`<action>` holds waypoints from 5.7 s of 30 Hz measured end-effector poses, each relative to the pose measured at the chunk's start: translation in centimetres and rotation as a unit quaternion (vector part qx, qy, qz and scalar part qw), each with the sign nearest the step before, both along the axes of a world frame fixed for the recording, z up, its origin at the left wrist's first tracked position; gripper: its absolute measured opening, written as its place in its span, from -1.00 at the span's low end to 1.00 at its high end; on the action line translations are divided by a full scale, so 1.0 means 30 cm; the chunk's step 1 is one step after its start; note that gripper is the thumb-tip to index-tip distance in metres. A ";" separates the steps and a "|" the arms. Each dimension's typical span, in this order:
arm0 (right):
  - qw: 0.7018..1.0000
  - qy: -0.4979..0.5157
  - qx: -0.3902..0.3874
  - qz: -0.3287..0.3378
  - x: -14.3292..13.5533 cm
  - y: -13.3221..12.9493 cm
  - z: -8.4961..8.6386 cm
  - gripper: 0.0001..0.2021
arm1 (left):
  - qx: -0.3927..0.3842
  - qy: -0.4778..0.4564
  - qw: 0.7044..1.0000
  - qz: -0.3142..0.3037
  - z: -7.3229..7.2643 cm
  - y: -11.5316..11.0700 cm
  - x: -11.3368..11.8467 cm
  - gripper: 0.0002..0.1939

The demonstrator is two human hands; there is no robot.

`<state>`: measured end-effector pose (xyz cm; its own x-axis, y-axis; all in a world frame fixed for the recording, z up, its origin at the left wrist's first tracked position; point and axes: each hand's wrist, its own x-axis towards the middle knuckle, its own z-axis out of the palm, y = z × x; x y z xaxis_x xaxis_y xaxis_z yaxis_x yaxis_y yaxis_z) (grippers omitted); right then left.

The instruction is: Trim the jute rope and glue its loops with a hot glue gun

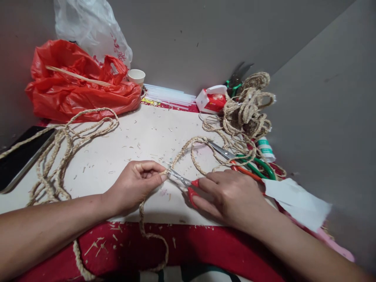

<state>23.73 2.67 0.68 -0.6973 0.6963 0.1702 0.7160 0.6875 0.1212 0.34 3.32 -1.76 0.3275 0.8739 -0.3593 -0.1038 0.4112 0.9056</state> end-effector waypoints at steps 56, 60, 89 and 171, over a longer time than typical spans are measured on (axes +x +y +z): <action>0.991 0.056 -0.124 0.000 -0.009 0.026 -0.010 -0.71 | -0.010 0.010 1.000 -0.018 0.013 0.004 -0.007 -0.72; 0.994 0.060 -0.085 0.026 -0.008 0.021 -0.018 -0.67 | -0.009 0.019 0.999 -0.040 0.018 0.005 -0.006 -0.74; 0.931 0.283 -0.232 0.002 -0.006 0.030 -0.025 -0.63 | 0.028 0.002 1.000 -0.005 0.017 0.019 -0.003 -0.81; 0.988 -0.098 -0.078 -0.092 -0.082 0.066 0.086 -0.57 | 0.048 0.018 0.998 0.027 0.023 0.031 -0.006 -0.79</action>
